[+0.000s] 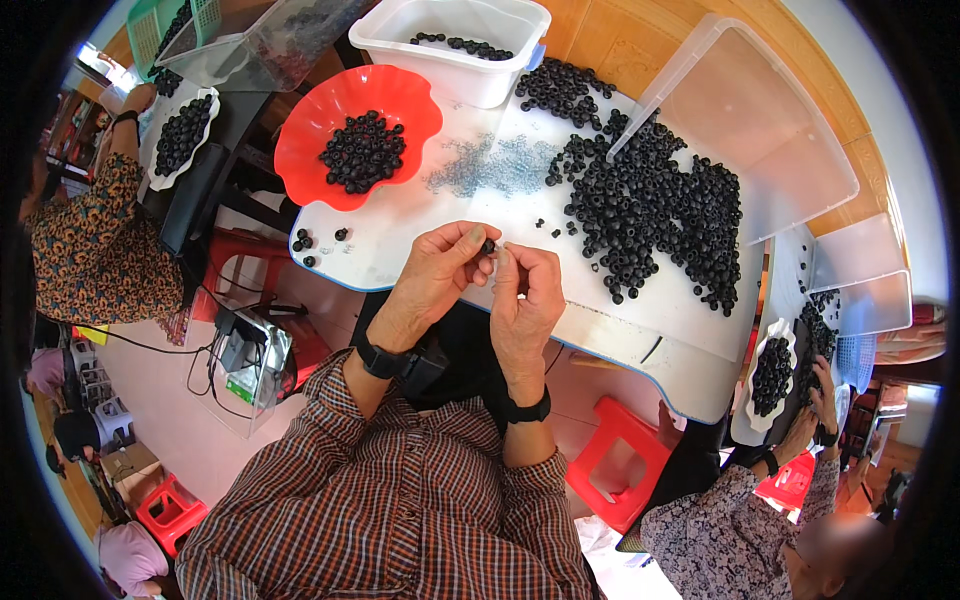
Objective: Sort and inspect small black rubber or plastic components at a workstation.
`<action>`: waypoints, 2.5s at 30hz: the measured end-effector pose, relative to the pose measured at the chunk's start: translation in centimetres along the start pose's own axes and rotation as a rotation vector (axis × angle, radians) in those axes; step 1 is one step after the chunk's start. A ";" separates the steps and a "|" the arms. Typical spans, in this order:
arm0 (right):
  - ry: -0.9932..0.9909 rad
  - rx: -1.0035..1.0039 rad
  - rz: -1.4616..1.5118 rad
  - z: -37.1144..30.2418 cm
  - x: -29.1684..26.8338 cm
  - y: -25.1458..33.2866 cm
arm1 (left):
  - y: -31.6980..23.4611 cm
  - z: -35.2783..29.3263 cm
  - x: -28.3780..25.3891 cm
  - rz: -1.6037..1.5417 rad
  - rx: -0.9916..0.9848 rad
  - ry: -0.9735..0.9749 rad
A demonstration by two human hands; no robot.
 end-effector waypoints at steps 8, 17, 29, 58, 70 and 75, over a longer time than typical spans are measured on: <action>0.001 -0.039 -0.052 0.0 0.0 0.5 | -0.1 -0.1 0.1 0.091 0.019 -0.001; 0.009 -0.060 -0.030 -0.1 0.2 1.1 | 0.3 -0.2 -0.3 -0.049 -0.038 0.012; -0.027 -0.067 -0.049 -0.1 0.0 0.8 | -0.7 -0.3 0.3 0.244 0.108 -0.005; 0.151 0.247 0.166 0.4 -0.7 -0.6 | -0.9 -1.3 -0.5 0.252 0.041 0.084; -0.056 0.054 -0.217 0.8 -3.6 -1.5 | -0.5 -1.2 -1.4 -0.073 -0.053 0.010; -0.005 -0.065 -0.360 0.3 -1.5 -1.2 | -0.3 -1.1 -1.4 -0.115 -0.063 0.013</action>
Point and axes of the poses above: each hand's wrist, its own z-axis towards the middle knuckle, its own x-axis out of the palm, y = z × x, the point moved 6 cm from there along z, towards the middle knuckle, and after that the axes turned 6 degrees about x, right-handed, at the moved point
